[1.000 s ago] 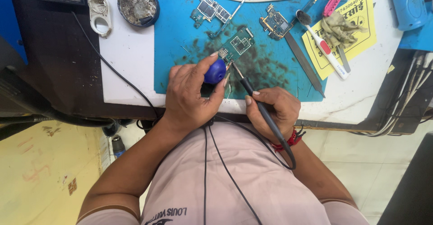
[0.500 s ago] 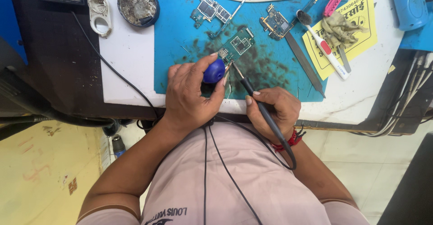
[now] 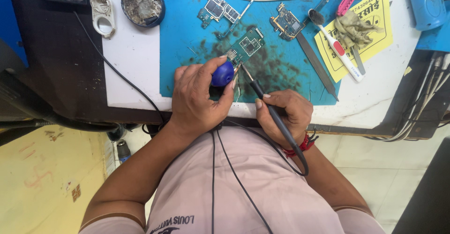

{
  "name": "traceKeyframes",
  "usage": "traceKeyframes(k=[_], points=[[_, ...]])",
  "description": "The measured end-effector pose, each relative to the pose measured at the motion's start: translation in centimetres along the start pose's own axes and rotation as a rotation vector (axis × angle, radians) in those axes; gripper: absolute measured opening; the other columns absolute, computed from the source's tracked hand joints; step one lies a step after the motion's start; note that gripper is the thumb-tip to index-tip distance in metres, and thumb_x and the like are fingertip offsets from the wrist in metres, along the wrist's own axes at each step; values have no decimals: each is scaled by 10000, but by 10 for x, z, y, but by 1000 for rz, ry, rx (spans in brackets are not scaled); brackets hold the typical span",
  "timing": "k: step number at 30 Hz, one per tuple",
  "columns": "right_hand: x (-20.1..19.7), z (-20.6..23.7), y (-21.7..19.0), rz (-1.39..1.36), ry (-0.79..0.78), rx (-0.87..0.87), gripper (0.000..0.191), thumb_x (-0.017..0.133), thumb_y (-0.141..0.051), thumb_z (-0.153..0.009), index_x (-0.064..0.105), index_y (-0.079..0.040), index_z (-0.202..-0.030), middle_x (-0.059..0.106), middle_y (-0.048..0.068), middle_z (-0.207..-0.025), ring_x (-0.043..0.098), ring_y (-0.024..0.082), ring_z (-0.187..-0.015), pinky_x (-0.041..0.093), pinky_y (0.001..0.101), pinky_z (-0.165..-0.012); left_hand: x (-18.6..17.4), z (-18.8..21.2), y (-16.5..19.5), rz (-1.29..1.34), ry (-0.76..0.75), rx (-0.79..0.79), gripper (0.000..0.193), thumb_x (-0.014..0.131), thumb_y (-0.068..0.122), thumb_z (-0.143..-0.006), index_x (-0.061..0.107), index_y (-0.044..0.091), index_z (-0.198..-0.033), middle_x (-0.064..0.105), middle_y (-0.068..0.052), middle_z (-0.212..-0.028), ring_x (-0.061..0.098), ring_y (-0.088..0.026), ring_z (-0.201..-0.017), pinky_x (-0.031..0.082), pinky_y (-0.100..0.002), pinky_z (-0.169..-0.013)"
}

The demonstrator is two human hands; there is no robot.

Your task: The person uses a soldering iron to work on a small green circuit board, then wipes the board with a cloth and a toothbrush. The person continues to solder and clean the board repeatedly.

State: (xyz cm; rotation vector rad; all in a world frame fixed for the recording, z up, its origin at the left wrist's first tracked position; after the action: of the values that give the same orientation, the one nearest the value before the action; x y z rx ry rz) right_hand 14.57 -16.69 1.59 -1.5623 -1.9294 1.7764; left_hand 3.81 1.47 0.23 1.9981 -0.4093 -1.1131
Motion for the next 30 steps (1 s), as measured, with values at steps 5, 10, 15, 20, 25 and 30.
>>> traceKeyframes(k=[5,10,15,20,25,30], points=[[1,0,0,-1,-4,-8,198,815,23,-843,635,-16,-916,716,131,-847,676,173,-665,508,278,-593,0,0,0,2,-1,-1,532,800,137,-886,557,57,-1352,692,-56,-1031,660,-228,-952,426,-407,-935],[0,-1,0,2,-7,-13,197,813,25,-848,635,-17,-920,715,127,-846,678,178,-670,513,283,-604,0,-1,0,5,5,-6,524,799,134,-883,563,60,-1345,694,-56,-1036,661,-229,-956,427,-407,-936],[0,-1,0,9,0,-17,195,814,21,-845,638,-18,-921,715,127,-841,668,177,-657,507,284,-597,0,-1,0,4,-3,-8,524,801,138,-880,567,60,-1341,693,-56,-1032,661,-230,-954,426,-408,-934],[0,0,0,18,1,-18,200,818,14,-843,638,-20,-924,716,125,-836,665,176,-654,497,282,-591,1,0,0,5,-3,-7,524,803,144,-888,561,59,-1346,695,-53,-1043,662,-225,-960,426,-408,-933],[1,0,-1,24,5,-18,198,815,15,-846,639,-21,-929,713,122,-833,671,178,-662,501,283,-596,0,0,0,-2,4,-2,522,802,147,-886,563,63,-1342,693,-58,-1057,660,-231,-970,431,-407,-937],[0,0,-1,24,10,-15,194,815,13,-841,643,-18,-926,710,120,-821,664,176,-651,495,282,-590,0,0,0,-1,-1,-8,513,803,148,-886,571,64,-1336,695,-53,-1051,662,-228,-969,431,-405,-934]])
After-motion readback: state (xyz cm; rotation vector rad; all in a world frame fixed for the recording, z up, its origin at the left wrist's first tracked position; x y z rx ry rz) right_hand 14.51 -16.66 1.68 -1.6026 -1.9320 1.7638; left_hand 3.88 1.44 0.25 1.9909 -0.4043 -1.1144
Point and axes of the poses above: each hand's wrist, its own z-axis away from the middle knuckle, its own x-axis out of the palm, y = z × x, the point moved 3 cm from there along -z, towards the middle knuckle
